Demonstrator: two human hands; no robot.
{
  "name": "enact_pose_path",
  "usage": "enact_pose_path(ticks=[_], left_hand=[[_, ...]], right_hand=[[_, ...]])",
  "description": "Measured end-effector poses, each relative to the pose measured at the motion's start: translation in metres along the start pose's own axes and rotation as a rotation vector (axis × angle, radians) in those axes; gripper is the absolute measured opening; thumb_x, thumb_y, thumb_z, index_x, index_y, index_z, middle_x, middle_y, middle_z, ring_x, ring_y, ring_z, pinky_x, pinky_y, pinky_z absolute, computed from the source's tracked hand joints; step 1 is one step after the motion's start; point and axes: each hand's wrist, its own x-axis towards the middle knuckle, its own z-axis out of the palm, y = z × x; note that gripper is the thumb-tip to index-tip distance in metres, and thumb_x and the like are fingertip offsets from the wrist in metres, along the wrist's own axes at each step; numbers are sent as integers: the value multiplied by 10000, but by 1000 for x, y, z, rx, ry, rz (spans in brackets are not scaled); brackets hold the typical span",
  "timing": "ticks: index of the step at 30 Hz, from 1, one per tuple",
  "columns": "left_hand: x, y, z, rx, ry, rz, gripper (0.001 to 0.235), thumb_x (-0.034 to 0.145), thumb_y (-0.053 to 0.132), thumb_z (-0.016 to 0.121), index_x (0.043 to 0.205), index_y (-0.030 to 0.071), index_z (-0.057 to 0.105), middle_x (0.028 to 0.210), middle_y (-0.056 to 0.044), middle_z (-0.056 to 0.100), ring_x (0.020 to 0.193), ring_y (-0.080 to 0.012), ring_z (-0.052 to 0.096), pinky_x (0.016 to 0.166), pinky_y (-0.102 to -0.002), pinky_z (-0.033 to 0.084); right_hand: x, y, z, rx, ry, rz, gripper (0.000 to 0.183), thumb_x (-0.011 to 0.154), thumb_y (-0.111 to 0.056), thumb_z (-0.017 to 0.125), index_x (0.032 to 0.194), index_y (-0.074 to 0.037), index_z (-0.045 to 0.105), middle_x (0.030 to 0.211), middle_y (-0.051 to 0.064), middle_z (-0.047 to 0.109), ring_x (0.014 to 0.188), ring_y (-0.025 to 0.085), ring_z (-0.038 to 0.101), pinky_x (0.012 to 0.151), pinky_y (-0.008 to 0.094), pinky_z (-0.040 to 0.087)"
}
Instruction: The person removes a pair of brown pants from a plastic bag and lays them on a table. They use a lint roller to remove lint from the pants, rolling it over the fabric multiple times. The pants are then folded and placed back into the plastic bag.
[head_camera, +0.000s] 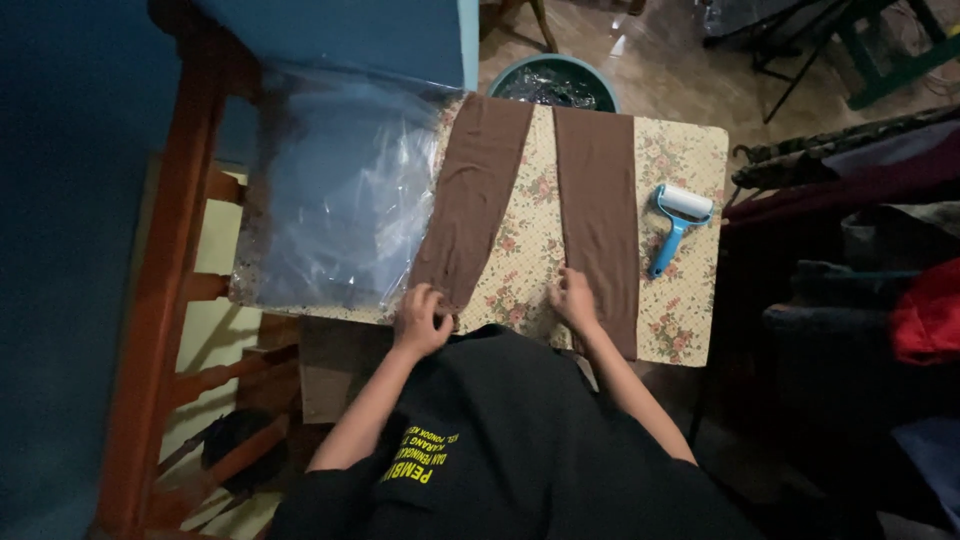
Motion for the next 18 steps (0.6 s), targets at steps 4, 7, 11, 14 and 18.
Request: enact_pose_path(ticks=[4, 7, 11, 14, 18], left_hand=[[-13, -19, 10, -2, 201, -525, 568, 875, 328, 701, 1339, 48, 532, 1350, -198, 512, 1242, -418, 544, 1023, -548, 449], [-20, -19, 4, -131, 73, -723, 587, 919, 337, 718, 1392, 64, 503, 1386, -215, 546, 1301, -417, 553, 1065, -556, 454], [-24, -72, 65, -247, 58, -793, 337, 827, 403, 778, 1072, 180, 719, 1114, -62, 755, 1116, -313, 707, 894, -452, 572], [-23, -83, 70, -542, 146, -787, 121, 762, 273, 723, 820, 190, 658, 813, 18, 626, 828, -190, 635, 720, -367, 474], [-33, -62, 44, -939, 234, -779, 691, 886, 257, 724, 1452, -68, 498, 1528, -364, 432, 1462, -496, 362, 1208, -548, 310]], right_hand=[[10, -30, 33, 130, -298, -84, 476, 926, -371, 742, 1282, -71, 638, 1101, 187, 732, 1081, 370, 715, 924, 507, 559], [5, -65, 36, 194, -474, -77, 548, 930, -472, 721, 1291, -68, 642, 1110, 171, 764, 1119, 375, 704, 975, 515, 536], [3, -104, 34, 224, -620, -104, 560, 928, -462, 710, 1255, -8, 690, 1121, 236, 755, 1141, 426, 689, 992, 535, 519], [4, -113, 49, 334, -708, -25, 541, 910, -487, 727, 1220, -44, 728, 1064, 206, 770, 1090, 381, 717, 930, 492, 552], [3, -112, 84, 690, -741, 268, 625, 899, -381, 821, 1305, 50, 623, 1112, 263, 732, 935, 311, 761, 733, 406, 639]])
